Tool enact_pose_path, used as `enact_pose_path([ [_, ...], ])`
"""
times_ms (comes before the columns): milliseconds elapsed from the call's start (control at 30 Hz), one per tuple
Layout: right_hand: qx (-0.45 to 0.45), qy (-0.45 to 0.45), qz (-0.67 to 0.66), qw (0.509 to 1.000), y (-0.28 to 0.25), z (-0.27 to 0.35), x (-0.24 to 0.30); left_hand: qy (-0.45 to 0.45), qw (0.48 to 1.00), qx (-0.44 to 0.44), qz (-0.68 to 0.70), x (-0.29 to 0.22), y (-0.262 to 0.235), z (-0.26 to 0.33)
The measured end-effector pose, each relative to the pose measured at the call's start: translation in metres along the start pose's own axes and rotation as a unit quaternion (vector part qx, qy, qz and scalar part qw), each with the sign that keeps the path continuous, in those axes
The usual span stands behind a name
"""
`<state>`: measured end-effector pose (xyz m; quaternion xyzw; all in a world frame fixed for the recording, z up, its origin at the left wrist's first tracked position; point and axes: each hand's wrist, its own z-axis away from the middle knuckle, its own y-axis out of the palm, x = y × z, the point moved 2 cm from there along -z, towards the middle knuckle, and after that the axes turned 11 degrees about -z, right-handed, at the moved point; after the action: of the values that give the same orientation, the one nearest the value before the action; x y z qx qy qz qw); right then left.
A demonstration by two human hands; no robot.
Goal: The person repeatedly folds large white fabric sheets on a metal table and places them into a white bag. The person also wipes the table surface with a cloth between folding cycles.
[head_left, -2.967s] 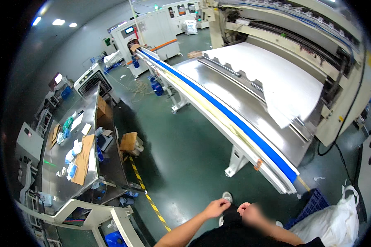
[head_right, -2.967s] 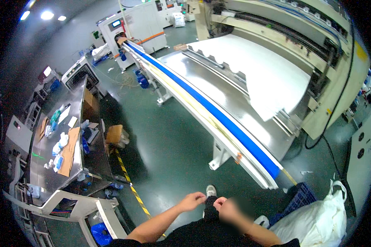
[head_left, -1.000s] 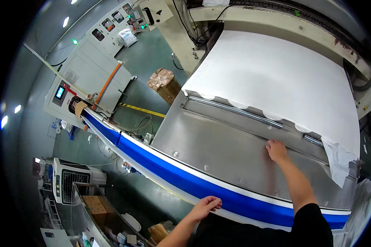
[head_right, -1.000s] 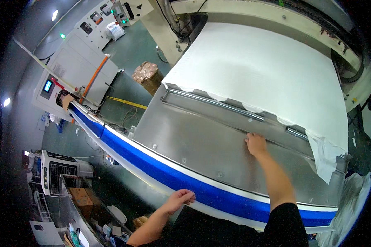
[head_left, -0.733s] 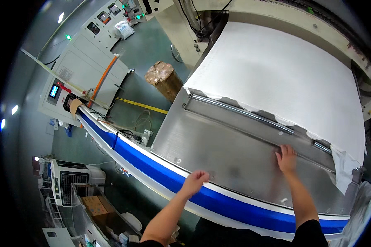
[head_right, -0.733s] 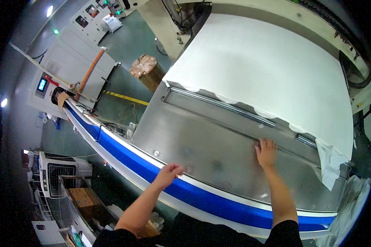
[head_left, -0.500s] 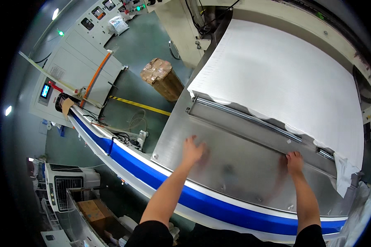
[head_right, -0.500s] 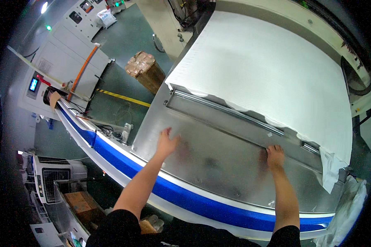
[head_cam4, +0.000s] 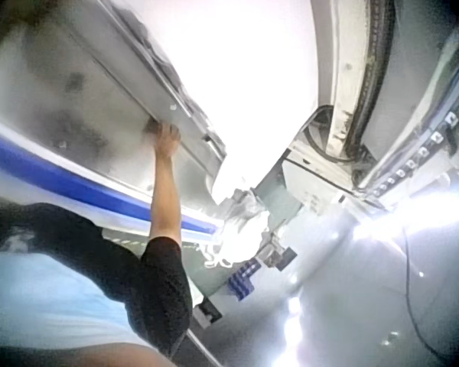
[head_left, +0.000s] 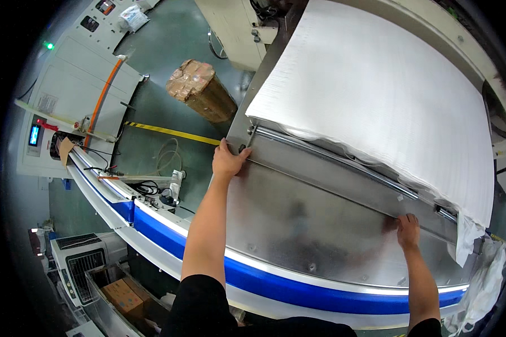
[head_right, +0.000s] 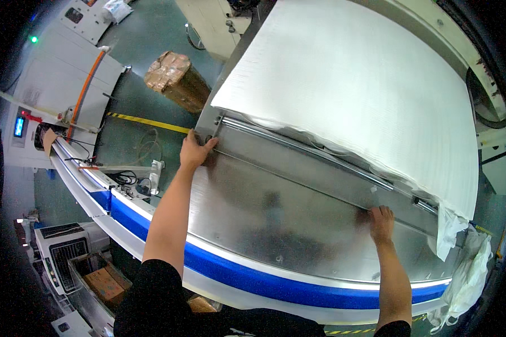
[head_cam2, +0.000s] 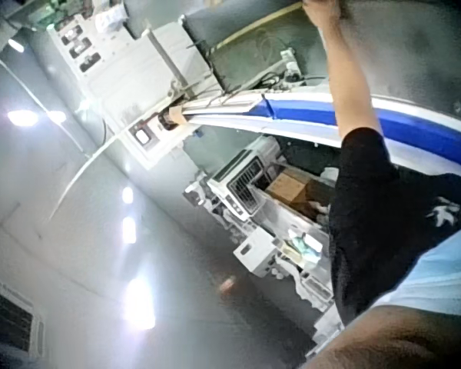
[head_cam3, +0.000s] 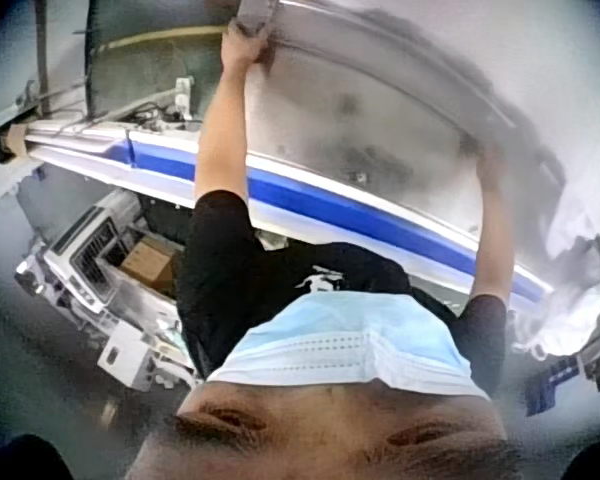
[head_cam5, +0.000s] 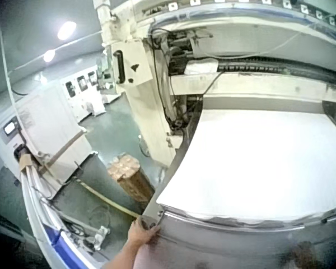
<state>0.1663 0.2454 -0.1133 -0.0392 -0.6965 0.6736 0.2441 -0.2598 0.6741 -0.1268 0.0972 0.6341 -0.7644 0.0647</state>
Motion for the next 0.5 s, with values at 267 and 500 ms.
enact_pose_path([
  [267,0.027,-0.029,0.008,0.999,0.002,-0.017,0.019,-0.018,0.997,0.004,0.077,0.010,-0.004,-0.012],
  [500,0.001,-0.050,-0.001,0.999,-0.003,-0.032,0.026,0.149,0.954,-0.261,0.013,-0.012,-0.005,0.025],
])
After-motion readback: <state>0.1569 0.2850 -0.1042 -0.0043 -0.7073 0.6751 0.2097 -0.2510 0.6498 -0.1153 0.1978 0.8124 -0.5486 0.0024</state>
